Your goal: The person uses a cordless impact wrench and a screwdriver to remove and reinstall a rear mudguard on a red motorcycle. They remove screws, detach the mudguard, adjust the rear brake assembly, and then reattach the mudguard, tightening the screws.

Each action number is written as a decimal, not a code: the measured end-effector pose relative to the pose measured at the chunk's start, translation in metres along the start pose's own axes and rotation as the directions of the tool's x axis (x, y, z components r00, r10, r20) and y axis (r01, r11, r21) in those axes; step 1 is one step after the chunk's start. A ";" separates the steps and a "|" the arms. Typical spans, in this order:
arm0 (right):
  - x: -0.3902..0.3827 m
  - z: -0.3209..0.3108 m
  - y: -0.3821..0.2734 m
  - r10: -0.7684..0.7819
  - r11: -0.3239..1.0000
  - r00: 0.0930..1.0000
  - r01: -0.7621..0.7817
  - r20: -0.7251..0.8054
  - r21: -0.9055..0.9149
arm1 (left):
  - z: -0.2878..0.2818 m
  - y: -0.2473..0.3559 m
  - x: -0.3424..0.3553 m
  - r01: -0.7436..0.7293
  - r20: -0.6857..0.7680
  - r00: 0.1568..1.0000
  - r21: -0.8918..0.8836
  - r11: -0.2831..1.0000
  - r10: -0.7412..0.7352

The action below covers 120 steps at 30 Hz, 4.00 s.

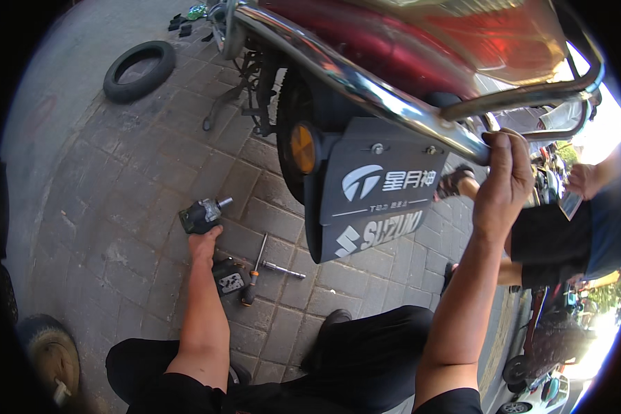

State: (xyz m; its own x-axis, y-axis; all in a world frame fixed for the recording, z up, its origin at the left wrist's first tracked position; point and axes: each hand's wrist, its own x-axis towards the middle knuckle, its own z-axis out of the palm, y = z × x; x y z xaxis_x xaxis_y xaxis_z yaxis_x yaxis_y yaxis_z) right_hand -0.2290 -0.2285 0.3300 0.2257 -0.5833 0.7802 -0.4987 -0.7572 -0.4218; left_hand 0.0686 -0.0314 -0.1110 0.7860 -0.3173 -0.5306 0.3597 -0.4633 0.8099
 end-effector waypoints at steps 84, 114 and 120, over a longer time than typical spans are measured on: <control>-0.003 -0.076 -0.002 0.133 0.477 0.989 -0.011 0.060 -0.879 | 0.159 0.320 0.172 0.422 0.783 0.532 -0.575 0.701 0.322; -0.004 -0.121 0.004 0.253 -0.146 0.887 0.430 0.387 -0.891 | 0.178 0.301 0.184 0.193 0.705 0.508 -0.653 0.732 0.495; -0.005 -0.123 0.003 0.279 -0.175 0.873 0.456 0.401 -0.872 | 0.178 0.307 0.186 -0.074 0.714 0.538 -0.490 0.869 0.448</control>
State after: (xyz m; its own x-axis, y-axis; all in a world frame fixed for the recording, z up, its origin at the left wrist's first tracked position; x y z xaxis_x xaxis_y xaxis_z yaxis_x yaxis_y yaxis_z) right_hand -0.3351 -0.1917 0.3816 0.3933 -0.8379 0.3784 -0.5396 0.1228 0.8329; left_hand 0.2356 -0.3795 -0.0055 0.2246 -0.9692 -0.1011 0.5009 0.0258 0.8651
